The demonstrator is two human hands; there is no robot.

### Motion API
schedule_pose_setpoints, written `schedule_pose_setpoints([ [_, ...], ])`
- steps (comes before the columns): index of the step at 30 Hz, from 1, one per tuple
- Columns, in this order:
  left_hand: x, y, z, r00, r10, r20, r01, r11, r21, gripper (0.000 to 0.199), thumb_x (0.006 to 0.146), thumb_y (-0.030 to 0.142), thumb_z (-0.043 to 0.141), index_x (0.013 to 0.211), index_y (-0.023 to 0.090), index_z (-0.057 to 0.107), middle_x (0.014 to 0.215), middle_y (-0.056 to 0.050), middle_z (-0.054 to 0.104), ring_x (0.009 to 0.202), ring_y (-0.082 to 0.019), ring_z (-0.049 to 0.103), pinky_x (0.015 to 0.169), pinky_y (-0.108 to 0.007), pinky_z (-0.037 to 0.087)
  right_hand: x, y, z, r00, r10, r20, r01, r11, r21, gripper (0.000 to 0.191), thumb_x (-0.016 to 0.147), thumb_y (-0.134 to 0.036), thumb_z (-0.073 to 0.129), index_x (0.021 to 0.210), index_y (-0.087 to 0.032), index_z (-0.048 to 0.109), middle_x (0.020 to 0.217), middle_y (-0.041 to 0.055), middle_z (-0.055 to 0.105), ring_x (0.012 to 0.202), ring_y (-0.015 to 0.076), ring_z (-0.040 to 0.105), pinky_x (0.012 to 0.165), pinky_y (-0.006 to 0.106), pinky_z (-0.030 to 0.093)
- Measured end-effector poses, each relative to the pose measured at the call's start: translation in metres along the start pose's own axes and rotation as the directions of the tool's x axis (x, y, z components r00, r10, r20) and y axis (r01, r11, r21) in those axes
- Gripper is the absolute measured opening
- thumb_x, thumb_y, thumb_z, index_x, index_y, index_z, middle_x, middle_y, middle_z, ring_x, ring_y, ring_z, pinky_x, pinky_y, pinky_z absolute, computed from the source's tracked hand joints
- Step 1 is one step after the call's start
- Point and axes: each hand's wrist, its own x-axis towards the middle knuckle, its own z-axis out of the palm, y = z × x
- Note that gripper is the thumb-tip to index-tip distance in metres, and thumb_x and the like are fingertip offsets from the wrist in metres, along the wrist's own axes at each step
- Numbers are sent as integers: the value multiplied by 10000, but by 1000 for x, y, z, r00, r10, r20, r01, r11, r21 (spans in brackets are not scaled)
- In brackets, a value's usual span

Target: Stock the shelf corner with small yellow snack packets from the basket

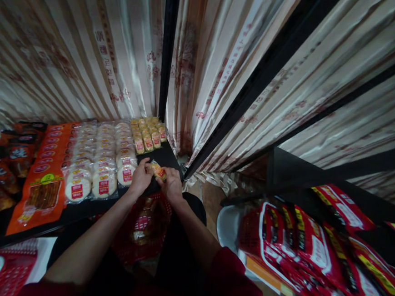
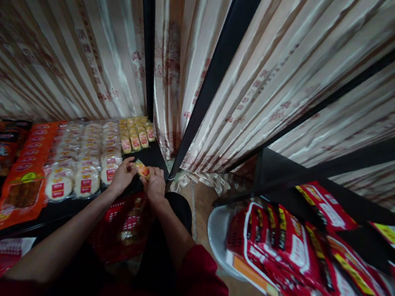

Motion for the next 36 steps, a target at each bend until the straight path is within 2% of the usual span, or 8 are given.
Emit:
schedule_pose_setpoints([
  [5, 6, 7, 3, 999, 26, -18, -26, 999, 21, 371, 719, 129, 540, 1085, 177, 581, 921, -49, 661, 795, -154, 606, 797, -295, 466, 1, 2, 4, 1000, -3, -16, 3, 1000, 14, 405, 777, -220, 578, 1176, -177, 524, 1040, 108, 583, 987, 238, 471, 857, 374, 411],
  [9, 9, 14, 5, 999, 16, -41, -17, 999, -30, 367, 725, 118, 541, 1091, 145, 564, 939, -65, 650, 748, -131, 609, 787, -293, 480, 8, 4, 10, 998, 20, -56, -20, 1000, 7, 395, 790, -240, 553, 1174, -150, 524, 1032, 122, 583, 966, 238, 485, 855, 379, 413],
  [15, 19, 11, 13, 995, 19, -100, -24, 999, -48, 263, 749, 148, 524, 1004, 107, 575, 926, -92, 640, 796, -133, 612, 796, -283, 484, 22, 3, 16, 988, 103, -113, -101, 995, 23, 401, 801, -257, 536, 1178, -122, 517, 1053, 131, 584, 965, 238, 499, 885, 373, 409],
  [20, 33, 9, 20, 996, 63, -59, -65, 997, -39, 231, 754, 137, 498, 966, 138, 591, 926, -76, 651, 830, -140, 614, 829, -301, 484, 37, 2, 21, 970, 150, -194, -139, 988, 73, 484, 813, -236, 501, 1266, -90, 409, 1091, 153, 578, 1022, 241, 501, 912, 367, 400],
  [27, 49, 22, 28, 996, 91, -13, -92, 994, -60, 322, 751, 87, 455, 1047, 120, 578, 1000, -110, 644, 855, -155, 621, 803, -313, 510, 60, 4, 29, 939, 224, -262, -192, 971, 140, 326, 806, -208, 473, 1124, -142, 456, 1054, 127, 576, 1017, 227, 513, 892, 345, 406],
  [31, 58, 26, 30, 995, 102, -9, -102, 995, 16, 343, 755, 89, 452, 1072, 125, 577, 1010, -100, 647, 858, -146, 628, 820, -310, 509, 72, 7, 33, 925, 225, -306, -187, 971, 151, 252, 802, -184, 468, 1051, -144, 468, 1014, 118, 576, 994, 218, 521, 880, 340, 407],
  [36, 67, 24, 33, 982, 186, -2, -184, 972, 147, 405, 752, 69, 425, 1125, 148, 561, 1041, -74, 663, 957, -146, 617, 915, -320, 472, 82, 10, 39, 908, 209, -362, -158, 974, 165, 180, 814, -195, 447, 992, -172, 472, 954, 86, 569, 929, 203, 534, 851, 335, 416],
])
